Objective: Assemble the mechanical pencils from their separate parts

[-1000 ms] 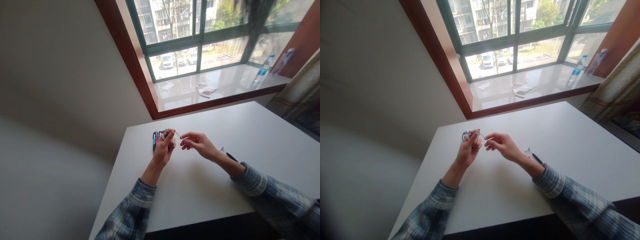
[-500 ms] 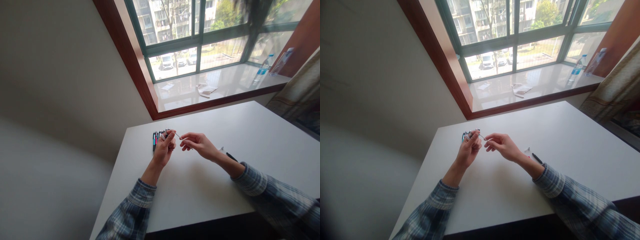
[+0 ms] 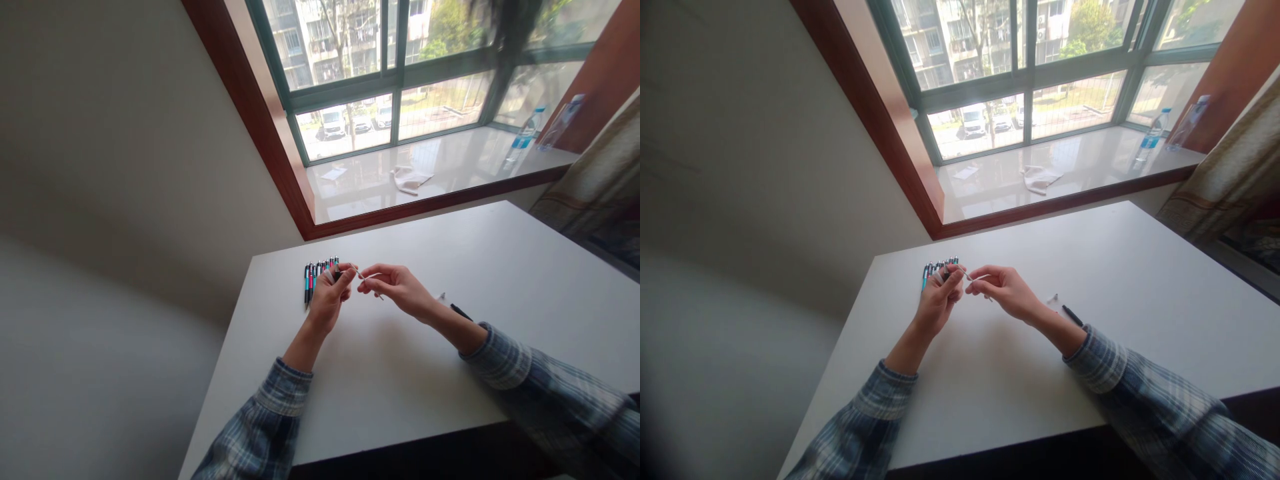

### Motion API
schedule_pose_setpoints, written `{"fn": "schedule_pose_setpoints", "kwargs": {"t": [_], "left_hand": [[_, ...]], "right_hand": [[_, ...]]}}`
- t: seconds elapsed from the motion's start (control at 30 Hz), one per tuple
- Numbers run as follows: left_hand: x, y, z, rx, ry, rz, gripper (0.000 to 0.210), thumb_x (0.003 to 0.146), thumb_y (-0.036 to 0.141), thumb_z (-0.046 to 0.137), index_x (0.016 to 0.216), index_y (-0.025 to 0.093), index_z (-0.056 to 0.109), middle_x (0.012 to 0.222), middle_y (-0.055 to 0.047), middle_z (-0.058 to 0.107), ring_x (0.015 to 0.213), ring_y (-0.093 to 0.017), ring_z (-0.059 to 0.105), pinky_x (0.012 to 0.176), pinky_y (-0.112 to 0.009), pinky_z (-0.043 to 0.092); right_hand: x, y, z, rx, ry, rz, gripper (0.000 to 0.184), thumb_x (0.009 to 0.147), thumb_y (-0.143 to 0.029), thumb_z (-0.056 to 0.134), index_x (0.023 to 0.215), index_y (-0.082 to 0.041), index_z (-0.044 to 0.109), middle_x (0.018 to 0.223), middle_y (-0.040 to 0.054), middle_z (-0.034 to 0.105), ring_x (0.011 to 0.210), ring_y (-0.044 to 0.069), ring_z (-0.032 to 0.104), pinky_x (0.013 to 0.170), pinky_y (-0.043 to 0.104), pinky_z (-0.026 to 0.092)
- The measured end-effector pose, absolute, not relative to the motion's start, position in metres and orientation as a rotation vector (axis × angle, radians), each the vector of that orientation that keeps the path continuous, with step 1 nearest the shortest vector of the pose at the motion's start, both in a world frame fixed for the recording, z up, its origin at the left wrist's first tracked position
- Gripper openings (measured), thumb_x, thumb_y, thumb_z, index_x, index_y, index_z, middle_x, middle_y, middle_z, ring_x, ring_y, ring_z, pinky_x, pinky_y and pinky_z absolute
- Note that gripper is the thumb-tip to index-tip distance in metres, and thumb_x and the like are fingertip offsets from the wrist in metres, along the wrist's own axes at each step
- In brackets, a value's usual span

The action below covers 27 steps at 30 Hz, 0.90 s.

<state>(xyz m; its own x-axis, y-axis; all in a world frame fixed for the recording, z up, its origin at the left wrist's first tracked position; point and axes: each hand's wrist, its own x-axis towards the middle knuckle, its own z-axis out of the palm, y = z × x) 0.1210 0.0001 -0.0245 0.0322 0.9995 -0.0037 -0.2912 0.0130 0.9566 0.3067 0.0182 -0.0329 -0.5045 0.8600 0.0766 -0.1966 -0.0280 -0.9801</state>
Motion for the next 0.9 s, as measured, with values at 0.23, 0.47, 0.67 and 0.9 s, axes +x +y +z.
{"fn": "schedule_pose_setpoints", "kwargs": {"t": [0.23, 0.47, 0.67, 0.9], "left_hand": [[0.122, 0.000, -0.026, 1.109, 1.064, 1.267, 0.038, 0.079, 0.048, 0.084, 0.093, 0.014, 0.075, 0.059, 0.006, 0.042, 0.052, -0.005, 0.028, 0.051, -0.023, 0.020], [0.123, 0.000, -0.027, 1.145, 1.136, 1.220, 0.034, 0.083, 0.044, 0.075, 0.104, 0.017, 0.074, 0.060, 0.007, 0.037, 0.054, -0.009, 0.030, 0.052, -0.022, 0.025], [0.133, -0.007, -0.032, 1.339, 1.087, 1.128, 0.025, 0.088, 0.023, 0.053, 0.107, 0.019, 0.068, 0.073, 0.002, 0.045, 0.065, -0.014, 0.036, 0.062, -0.025, 0.033], [0.140, -0.015, -0.036, 1.526, 1.131, 1.036, 0.019, 0.094, 0.024, 0.048, 0.103, 0.021, 0.065, 0.079, 0.000, 0.051, 0.071, -0.017, 0.042, 0.069, -0.027, 0.036]], "right_hand": [[0.307, 0.018, -0.030, -0.748, -1.440, 1.632, 0.032, 0.087, -0.046, 0.077, 0.105, -0.020, 0.073, 0.093, 0.0075, 0.080, 0.084, 0.019, 0.069, 0.071, 0.031, 0.048], [0.312, 0.024, -0.027, -0.812, -1.428, 1.461, 0.036, 0.081, -0.051, 0.081, 0.097, -0.019, 0.074, 0.086, 0.0048, 0.074, 0.073, 0.017, 0.064, 0.064, 0.031, 0.049], [0.319, 0.028, -0.019, -0.794, -1.357, 1.299, 0.031, 0.081, -0.047, 0.083, 0.095, -0.020, 0.073, 0.087, 0.0052, 0.074, 0.077, 0.021, 0.071, 0.070, 0.037, 0.058], [0.321, 0.026, -0.012, -0.726, -1.322, 1.222, 0.030, 0.081, -0.047, 0.084, 0.093, -0.022, 0.073, 0.097, 0.0070, 0.075, 0.092, 0.025, 0.072, 0.083, 0.041, 0.061]]}}
